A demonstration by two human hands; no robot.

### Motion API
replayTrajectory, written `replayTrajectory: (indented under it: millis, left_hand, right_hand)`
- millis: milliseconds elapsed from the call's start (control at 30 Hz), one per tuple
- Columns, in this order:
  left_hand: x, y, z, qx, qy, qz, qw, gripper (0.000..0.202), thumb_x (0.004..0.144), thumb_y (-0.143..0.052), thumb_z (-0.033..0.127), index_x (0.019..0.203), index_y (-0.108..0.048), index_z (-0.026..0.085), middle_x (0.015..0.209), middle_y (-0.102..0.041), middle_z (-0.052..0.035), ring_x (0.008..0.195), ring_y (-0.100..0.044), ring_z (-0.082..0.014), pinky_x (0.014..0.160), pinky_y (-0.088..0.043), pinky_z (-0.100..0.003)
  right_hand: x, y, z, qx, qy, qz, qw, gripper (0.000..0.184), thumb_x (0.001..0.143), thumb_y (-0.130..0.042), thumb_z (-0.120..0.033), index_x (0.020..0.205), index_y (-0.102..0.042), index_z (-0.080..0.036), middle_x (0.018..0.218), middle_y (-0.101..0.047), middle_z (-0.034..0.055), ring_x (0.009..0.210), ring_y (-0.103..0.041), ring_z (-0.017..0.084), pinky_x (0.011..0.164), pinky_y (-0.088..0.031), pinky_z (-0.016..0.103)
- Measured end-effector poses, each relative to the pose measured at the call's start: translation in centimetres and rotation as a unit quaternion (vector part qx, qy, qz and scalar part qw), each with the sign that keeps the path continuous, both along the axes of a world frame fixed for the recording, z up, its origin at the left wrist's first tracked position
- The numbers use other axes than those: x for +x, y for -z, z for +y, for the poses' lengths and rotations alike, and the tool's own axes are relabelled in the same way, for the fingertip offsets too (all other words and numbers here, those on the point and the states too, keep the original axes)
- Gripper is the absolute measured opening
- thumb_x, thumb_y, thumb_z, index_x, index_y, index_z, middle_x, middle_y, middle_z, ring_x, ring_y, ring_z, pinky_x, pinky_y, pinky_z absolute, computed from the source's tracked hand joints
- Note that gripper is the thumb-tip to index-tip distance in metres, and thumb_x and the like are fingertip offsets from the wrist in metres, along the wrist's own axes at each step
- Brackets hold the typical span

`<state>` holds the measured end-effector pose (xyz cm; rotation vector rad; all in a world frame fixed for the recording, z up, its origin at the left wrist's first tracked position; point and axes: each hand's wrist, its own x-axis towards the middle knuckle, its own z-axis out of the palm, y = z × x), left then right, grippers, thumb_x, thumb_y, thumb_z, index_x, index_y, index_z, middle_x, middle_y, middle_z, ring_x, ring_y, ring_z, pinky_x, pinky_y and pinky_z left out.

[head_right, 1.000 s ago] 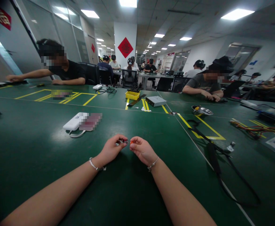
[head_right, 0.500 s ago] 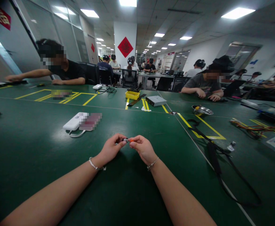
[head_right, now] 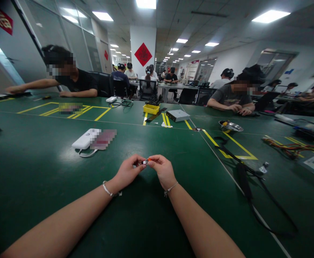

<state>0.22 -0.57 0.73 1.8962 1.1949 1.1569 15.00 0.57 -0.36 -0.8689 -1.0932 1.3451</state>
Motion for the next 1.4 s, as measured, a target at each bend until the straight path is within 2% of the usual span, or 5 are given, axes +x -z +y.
replayTrajectory:
  millis: [133, 433, 867, 1400]
  left_hand:
    - [0.1, 0.2, 0.0, 0.007, -0.009, 0.007, 1.000, 0.012, 0.073, -0.054, 0.022, 0.084, -0.056, 0.018, 0.072, -0.058, 0.0021, 0.065, -0.051, -0.0100, 0.061, -0.040, -0.022]
    - [0.2, 0.2, -0.3, 0.032, -0.021, 0.066, 0.997, 0.012, 0.075, -0.053, 0.023, 0.085, -0.057, 0.019, 0.079, -0.060, -0.0006, 0.073, -0.054, -0.0131, 0.066, -0.043, -0.026]
    - [0.1, 0.1, -0.3, 0.061, -0.026, 0.088, 0.994, 0.014, 0.073, -0.054, 0.019, 0.087, -0.058, 0.020, 0.081, -0.061, -0.0009, 0.076, -0.055, -0.0142, 0.069, -0.043, -0.027]
    - [0.1, -0.1, -0.4, 0.057, -0.024, 0.082, 0.995, 0.013, 0.073, -0.056, 0.022, 0.085, -0.061, 0.021, 0.078, -0.062, -0.0003, 0.074, -0.055, -0.0141, 0.069, -0.043, -0.027]
  right_hand:
    - [-0.4, -0.1, -0.1, -0.028, -0.004, 0.024, 0.999, 0.017, 0.055, -0.071, -0.021, 0.069, -0.061, -0.019, 0.070, -0.061, -0.0003, 0.068, -0.054, 0.012, 0.069, -0.041, 0.029]
    - [-0.6, -0.2, -0.4, -0.082, -0.058, 0.030, 0.994, 0.026, 0.059, -0.069, -0.037, 0.062, -0.052, -0.018, 0.057, -0.050, -0.0039, 0.050, -0.040, 0.007, 0.051, -0.032, 0.024]
    - [-0.7, -0.1, -0.7, -0.126, -0.082, 0.063, 0.987, 0.031, 0.064, -0.064, -0.044, 0.064, -0.045, -0.019, 0.057, -0.047, -0.0047, 0.050, -0.039, 0.007, 0.050, -0.030, 0.023]
    - [-1.2, 0.1, -0.9, -0.118, -0.074, 0.088, 0.986, 0.034, 0.062, -0.065, -0.044, 0.063, -0.041, -0.020, 0.060, -0.047, -0.0048, 0.050, -0.039, 0.006, 0.049, -0.030, 0.022]
